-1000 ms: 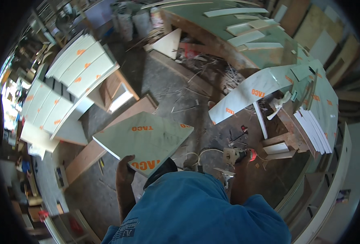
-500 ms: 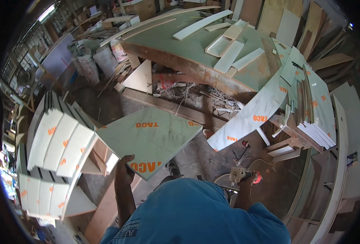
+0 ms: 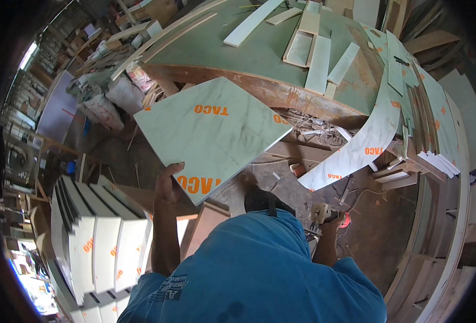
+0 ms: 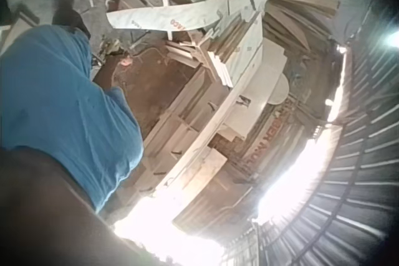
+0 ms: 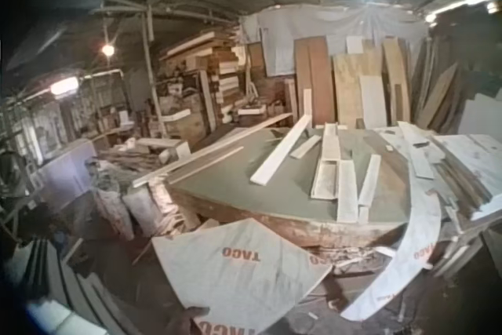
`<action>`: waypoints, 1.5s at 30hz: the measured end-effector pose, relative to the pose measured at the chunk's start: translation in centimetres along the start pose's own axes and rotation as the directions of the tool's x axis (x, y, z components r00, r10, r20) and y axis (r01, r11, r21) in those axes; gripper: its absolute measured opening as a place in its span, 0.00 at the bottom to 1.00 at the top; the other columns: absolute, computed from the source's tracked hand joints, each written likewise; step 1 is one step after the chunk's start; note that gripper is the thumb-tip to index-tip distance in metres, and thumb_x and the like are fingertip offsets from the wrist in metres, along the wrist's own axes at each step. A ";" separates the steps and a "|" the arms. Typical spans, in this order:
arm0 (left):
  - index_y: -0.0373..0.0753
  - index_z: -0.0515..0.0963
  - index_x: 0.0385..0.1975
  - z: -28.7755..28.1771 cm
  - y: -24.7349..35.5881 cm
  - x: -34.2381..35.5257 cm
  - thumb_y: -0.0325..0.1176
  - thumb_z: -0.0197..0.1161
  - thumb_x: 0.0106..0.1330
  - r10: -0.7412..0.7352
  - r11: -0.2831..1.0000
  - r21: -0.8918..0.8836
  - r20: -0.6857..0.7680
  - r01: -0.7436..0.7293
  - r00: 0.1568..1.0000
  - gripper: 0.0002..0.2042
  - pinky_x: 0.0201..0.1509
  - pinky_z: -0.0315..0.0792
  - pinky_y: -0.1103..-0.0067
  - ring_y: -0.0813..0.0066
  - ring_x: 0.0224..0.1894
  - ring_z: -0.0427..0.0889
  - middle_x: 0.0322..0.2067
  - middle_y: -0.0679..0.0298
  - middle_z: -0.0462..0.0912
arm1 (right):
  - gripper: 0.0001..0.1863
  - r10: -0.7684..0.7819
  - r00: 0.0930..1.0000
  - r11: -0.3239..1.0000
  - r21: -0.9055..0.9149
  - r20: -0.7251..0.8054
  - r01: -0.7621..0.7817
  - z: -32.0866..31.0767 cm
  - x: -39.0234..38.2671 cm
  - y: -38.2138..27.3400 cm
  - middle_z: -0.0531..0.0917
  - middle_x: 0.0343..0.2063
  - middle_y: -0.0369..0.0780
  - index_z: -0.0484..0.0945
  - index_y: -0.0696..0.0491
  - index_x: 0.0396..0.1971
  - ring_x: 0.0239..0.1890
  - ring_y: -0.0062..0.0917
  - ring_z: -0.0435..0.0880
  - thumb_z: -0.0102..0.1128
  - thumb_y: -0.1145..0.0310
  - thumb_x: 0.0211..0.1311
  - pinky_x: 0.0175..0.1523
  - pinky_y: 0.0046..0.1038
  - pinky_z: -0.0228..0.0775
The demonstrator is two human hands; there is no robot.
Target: The person uses a handheld router to trim the edge of a white laminated board on a workbench. They then move wood scraps and a board across the workshop.
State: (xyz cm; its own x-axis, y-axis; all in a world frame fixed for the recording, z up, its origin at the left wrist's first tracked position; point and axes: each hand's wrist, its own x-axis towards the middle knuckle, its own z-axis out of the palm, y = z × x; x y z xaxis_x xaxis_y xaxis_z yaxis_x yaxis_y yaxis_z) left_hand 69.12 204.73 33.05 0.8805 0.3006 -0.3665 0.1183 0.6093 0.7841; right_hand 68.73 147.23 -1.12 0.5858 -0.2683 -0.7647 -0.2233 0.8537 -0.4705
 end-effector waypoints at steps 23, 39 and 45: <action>0.33 0.71 0.57 -6.2 5.7 47.6 0.26 0.65 0.61 -0.480 0.875 0.163 0.421 0.457 0.769 0.23 0.59 0.75 0.65 0.61 0.50 0.83 0.49 0.56 0.81 | 0.24 -0.184 0.980 0.934 0.299 -0.073 0.197 30.1 -0.8 20.4 0.83 0.39 0.40 0.77 0.51 0.43 0.41 0.38 0.83 0.58 0.46 0.58 0.49 0.47 0.77; 0.31 0.76 0.54 -7.5 1.8 66.4 0.23 0.70 0.57 -0.870 0.427 0.579 0.473 0.695 0.141 0.23 0.63 0.73 0.68 0.63 0.54 0.81 0.50 0.56 0.82 | 0.32 -0.157 0.886 0.878 0.349 -0.436 0.327 38.8 -16.8 44.7 0.82 0.43 0.39 0.77 0.46 0.48 0.44 0.40 0.83 0.60 0.37 0.50 0.47 0.47 0.78; 0.33 0.74 0.55 -8.3 5.0 71.3 0.27 0.70 0.59 -0.842 0.488 0.492 0.485 0.721 0.238 0.24 0.63 0.73 0.66 0.63 0.54 0.80 0.50 0.58 0.82 | 0.31 -0.336 0.642 0.760 0.204 -0.689 0.617 48.9 -22.6 50.5 0.83 0.42 0.42 0.77 0.49 0.46 0.44 0.40 0.84 0.64 0.41 0.51 0.47 0.46 0.80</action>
State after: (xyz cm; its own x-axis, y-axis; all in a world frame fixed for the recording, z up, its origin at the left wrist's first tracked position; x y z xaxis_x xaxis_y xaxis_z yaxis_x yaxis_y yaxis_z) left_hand 128.71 235.29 6.63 0.3326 -0.7970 -0.5042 0.9185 0.1526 0.3648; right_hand 82.35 218.24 13.96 -0.0854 -0.7667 -0.6363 0.3504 0.5747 -0.7395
